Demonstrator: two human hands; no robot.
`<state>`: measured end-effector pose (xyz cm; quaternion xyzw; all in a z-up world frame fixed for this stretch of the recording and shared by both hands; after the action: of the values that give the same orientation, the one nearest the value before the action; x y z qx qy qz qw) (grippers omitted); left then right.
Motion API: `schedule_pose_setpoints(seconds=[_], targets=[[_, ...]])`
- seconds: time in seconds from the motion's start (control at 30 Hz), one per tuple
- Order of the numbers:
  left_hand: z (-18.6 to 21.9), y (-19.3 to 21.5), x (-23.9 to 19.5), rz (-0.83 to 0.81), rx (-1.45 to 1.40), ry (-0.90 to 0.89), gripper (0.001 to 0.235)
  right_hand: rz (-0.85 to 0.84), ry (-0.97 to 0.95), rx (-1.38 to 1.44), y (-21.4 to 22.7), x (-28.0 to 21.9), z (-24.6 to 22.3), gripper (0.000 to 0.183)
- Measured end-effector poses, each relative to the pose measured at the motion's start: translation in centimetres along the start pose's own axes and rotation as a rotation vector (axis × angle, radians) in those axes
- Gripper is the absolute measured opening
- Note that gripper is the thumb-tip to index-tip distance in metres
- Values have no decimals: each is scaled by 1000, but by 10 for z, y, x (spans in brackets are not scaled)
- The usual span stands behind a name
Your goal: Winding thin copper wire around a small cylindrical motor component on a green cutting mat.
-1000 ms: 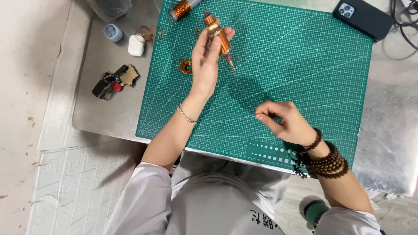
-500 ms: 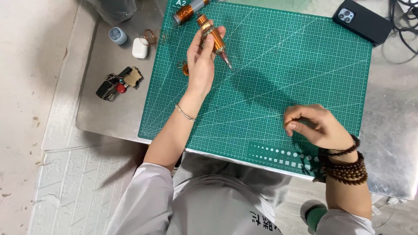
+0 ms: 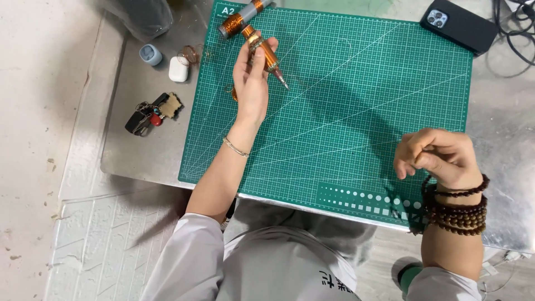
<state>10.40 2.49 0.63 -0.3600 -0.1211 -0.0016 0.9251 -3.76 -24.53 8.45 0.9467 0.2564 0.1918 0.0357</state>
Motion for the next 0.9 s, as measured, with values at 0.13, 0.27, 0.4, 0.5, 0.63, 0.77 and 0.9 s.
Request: schedule_pose_setpoints(seconds=[0.13,0.27,0.4,0.5,0.63,0.77,0.9], targets=[[-3,6,0,31,-29,-24,37,-7,7,-48,0,-1,-5,12],[-1,5,0,47,-12,-33,33,12,40,-66,-2,1,-6,12],[-6,-2,-4,64,-30,25,33,108,184,-29,9,1,-11,14],[-23,-7,-12,47,-53,102,27,161,217,135,18,-6,-9,9],[-28,-26,-24,6,126,117,29,127,290,147,18,1,-18,13],[-32,-41,-34,-53,90,164,31,175,289,393,13,7,-17,15],[-34,-46,-36,-84,157,153,30,216,230,604,17,7,-2,19]])
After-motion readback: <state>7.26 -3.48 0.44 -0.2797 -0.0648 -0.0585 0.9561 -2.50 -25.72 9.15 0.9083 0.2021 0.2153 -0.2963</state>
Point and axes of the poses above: each hand's wrist, its own x-axis towards the middle knuckle, its own y-axis out of the back of the hand, z = x × y, the point moved 9 cm from there along x, towards the middle knuckle, and after that the axes turned 9 degrees about -x, right-handed, at the moved point
